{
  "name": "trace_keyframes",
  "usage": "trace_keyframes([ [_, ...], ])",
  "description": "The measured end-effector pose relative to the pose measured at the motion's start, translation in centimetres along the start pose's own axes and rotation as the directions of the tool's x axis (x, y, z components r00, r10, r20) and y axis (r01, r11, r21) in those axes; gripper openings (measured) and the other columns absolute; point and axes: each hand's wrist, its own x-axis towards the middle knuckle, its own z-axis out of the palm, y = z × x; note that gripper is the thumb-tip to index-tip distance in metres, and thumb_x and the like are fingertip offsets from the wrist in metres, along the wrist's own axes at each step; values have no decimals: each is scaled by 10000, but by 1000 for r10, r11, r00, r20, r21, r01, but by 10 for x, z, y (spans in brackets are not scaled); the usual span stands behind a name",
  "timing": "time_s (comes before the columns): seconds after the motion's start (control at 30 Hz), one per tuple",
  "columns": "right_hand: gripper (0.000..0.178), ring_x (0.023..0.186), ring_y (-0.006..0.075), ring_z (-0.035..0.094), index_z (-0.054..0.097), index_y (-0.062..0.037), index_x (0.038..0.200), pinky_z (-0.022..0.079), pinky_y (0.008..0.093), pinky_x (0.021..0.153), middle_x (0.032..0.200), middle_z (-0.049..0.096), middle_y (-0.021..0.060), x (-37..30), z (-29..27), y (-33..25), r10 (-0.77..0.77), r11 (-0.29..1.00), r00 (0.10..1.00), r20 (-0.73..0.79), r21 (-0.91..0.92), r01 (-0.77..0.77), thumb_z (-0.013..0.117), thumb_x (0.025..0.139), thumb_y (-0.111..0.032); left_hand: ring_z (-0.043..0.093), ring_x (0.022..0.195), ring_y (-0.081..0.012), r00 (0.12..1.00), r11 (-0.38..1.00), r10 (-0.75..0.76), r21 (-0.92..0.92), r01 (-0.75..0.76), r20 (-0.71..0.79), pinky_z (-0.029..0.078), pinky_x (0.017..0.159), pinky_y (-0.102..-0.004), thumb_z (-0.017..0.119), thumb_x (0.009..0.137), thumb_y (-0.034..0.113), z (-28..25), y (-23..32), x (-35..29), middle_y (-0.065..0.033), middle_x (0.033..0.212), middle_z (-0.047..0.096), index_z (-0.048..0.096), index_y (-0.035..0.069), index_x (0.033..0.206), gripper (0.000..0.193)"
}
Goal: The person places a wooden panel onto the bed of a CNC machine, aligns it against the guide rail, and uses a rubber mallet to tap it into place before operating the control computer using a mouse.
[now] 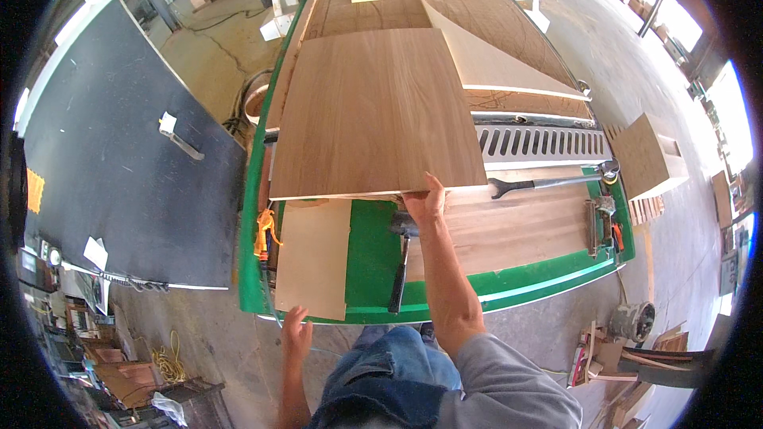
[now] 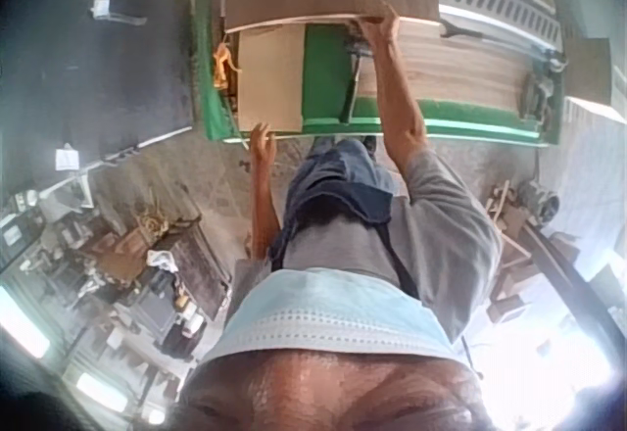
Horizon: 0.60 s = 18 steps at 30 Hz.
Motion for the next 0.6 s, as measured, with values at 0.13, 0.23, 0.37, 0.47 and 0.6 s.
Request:
trace_keyframes([
  [0.13, 302, 1140, 360, 571, 532, 39, 1180, 479, 544, 973, 1201, 602, 196, 5, -6, 2, 155, 977, 985, -70, -137, -163, 531, 927, -125, 630, 1094, -319, 954, 940, -296, -168, 298, 41, 523, 922, -412, 622, 858, 41, -1, -24, -44, -186, 1178, 649, 652, -6, 1166, 313],
  [0.23, 283, 1131, 337, 599, 542, 11, 1164, 522, 497, 950, 1194, 612, 203, -11, -27, -13, 259, 927, 965, -25, -276, -256, 546, 925, -141, 666, 984, -274, 937, 914, -350, -213, 345, 16, 546, 857, -379, 606, 885, 57, 9, -35, -78, -162, 1145, 669, 655, -10, 1163, 290],
  [0.37, 188, 1012, 326, 667, 579, -20, 1052, 559, 448, 884, 1098, 673, 189, -65, -58, -30, 357, 886, 929, 99, -352, -302, 543, 943, -169, 668, 900, -221, 757, 656, -632, -405, 637, 166, 547, 778, -354, 615, 888, 76, 38, -52, -111, -124, 1105, 681, 676, 44, 1146, 267],
  [0.47, 190, 927, 308, 696, 562, -26, 1071, 582, 416, 779, 1003, 700, 179, -128, -92, -36, 521, 773, 852, 47, -449, -448, 517, 969, -181, 660, 869, -185, 483, 272, -802, -505, 819, 351, 534, 728, -326, 624, 886, 114, 56, -57, -160, -98, 1078, 683, 682, 80, 1136, 259],
  [0.6, 246, 888, 289, 696, 574, 15, 1136, 578, 385, 771, 1001, 689, 200, -195, -150, -52, 550, 556, 822, -149, -670, -493, 513, 970, -157, 638, 828, -151, 244, 19, -874, -474, 881, 420, 522, 716, -325, 604, 908, 204, 75, -58, -255, -62, 1063, 673, 677, 91, 1134, 263],
])
